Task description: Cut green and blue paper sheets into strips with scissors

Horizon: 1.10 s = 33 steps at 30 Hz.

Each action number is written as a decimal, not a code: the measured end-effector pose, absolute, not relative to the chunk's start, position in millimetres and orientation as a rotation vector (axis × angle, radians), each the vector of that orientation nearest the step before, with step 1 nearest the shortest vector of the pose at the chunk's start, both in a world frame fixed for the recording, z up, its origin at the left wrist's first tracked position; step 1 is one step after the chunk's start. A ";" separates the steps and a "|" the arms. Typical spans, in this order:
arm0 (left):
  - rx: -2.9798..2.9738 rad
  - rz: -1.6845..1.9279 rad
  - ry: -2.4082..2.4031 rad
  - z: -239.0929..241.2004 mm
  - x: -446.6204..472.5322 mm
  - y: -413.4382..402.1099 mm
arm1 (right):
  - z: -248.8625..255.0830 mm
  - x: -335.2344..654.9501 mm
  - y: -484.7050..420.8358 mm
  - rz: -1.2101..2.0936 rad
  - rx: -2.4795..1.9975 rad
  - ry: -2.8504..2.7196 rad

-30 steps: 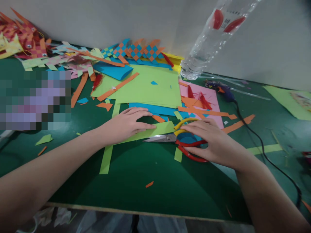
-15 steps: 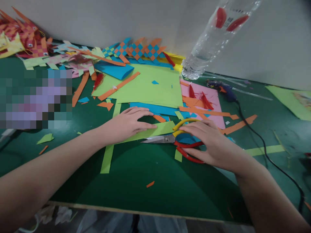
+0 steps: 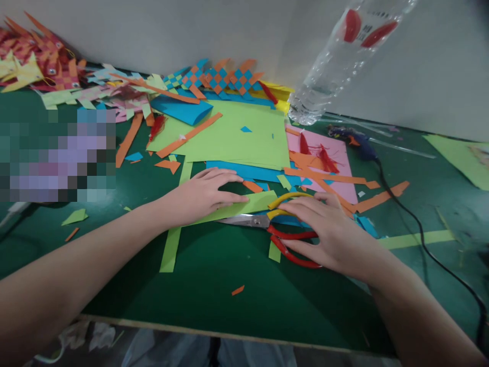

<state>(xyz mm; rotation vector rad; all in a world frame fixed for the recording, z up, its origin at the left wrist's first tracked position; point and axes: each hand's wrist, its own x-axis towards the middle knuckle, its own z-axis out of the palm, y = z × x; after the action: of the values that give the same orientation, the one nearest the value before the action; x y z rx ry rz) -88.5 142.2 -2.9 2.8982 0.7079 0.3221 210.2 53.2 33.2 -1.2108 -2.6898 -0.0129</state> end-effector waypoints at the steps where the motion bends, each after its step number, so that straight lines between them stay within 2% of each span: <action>1: 2.894 0.323 0.709 -2.8 -88.7 142.4 | 33.3 211.3 53.5 -0.019 -1.202 -2.701; 21: 2.937 0.354 0.705 -4.9 -87.4 140.8 | 32.9 205.5 54.1 0.066 -1.182 -2.692; 29: 2.938 0.780 0.675 2.9 -81.4 136.6 | 34.5 214.2 56.4 0.110 -1.241 -2.666; 33: 2.977 0.790 0.528 8.9 -86.6 137.9 | 36.7 220.4 57.9 0.153 -1.293 -2.671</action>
<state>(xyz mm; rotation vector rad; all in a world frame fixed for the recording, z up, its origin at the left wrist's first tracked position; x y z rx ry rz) -86.6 137.9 8.9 2.9767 0.5281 0.7904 220.4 57.9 36.7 -1.2935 -2.6710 0.1533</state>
